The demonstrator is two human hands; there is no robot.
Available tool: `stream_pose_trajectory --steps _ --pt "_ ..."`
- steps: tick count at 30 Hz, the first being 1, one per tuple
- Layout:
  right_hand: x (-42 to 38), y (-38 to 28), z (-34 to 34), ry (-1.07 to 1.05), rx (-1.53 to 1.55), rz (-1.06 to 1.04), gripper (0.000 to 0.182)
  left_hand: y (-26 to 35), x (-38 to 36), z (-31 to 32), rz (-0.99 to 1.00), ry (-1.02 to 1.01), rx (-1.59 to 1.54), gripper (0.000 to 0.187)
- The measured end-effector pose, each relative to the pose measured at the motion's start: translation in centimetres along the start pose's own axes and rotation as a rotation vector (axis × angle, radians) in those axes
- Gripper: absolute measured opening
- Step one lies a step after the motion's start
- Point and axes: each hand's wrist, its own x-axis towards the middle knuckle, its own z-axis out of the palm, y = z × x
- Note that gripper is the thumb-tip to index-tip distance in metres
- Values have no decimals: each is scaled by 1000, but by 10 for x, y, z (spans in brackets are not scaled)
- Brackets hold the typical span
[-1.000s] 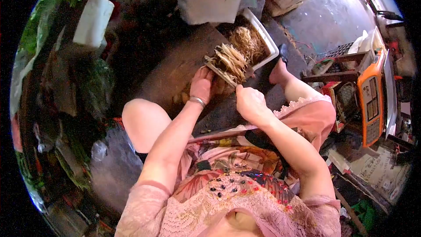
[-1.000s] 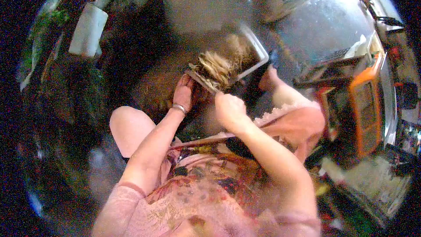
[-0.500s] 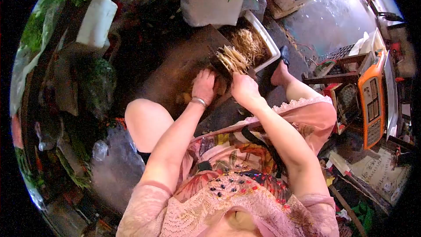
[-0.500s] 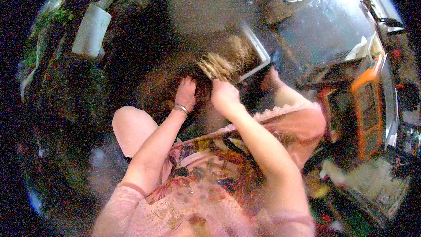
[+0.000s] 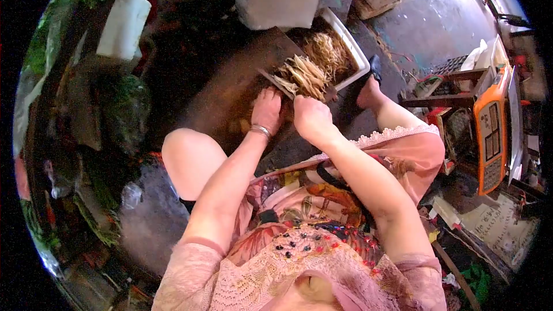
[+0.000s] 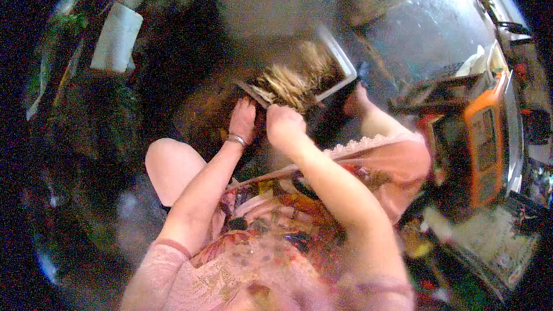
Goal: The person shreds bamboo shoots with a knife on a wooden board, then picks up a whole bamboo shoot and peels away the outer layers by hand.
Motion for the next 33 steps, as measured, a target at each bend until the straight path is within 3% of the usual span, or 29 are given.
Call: stream_pose_trajectory --steps 4,7,10,13,16,22,24,25,29,31,33 --pt "-2 8 -3 43 37 32 17 2 1 -3 42 95 -15 31" --pt "-17 15 -17 104 50 27 17 2 -1 -9 10 25 -86 32" --pt "-42 18 -30 -17 -21 -43 15 5 -1 -8 13 105 -83 32" --pt "-38 18 -25 3 -29 -52 14 -2 6 -2 121 250 -32 33" --pt "-17 5 -14 -1 1 -17 14 4 7 -12 -20 60 -73 32" --pt "1 1 -4 46 49 15 17 3 2 -4 24 107 -85 32" --pt "-5 10 -6 116 82 47 18 -1 3 -2 41 122 -53 33" --pt "-11 16 -4 235 102 -34 13 -3 1 -1 58 118 -20 33" --pt "-39 27 -20 126 46 -138 13 3 -2 -11 33 94 -137 35" --pt "-40 27 -16 75 25 -104 13 3 1 -9 87 215 -155 36" --pt "-38 23 -14 15 11 -70 13 3 3 -6 46 181 -129 35"
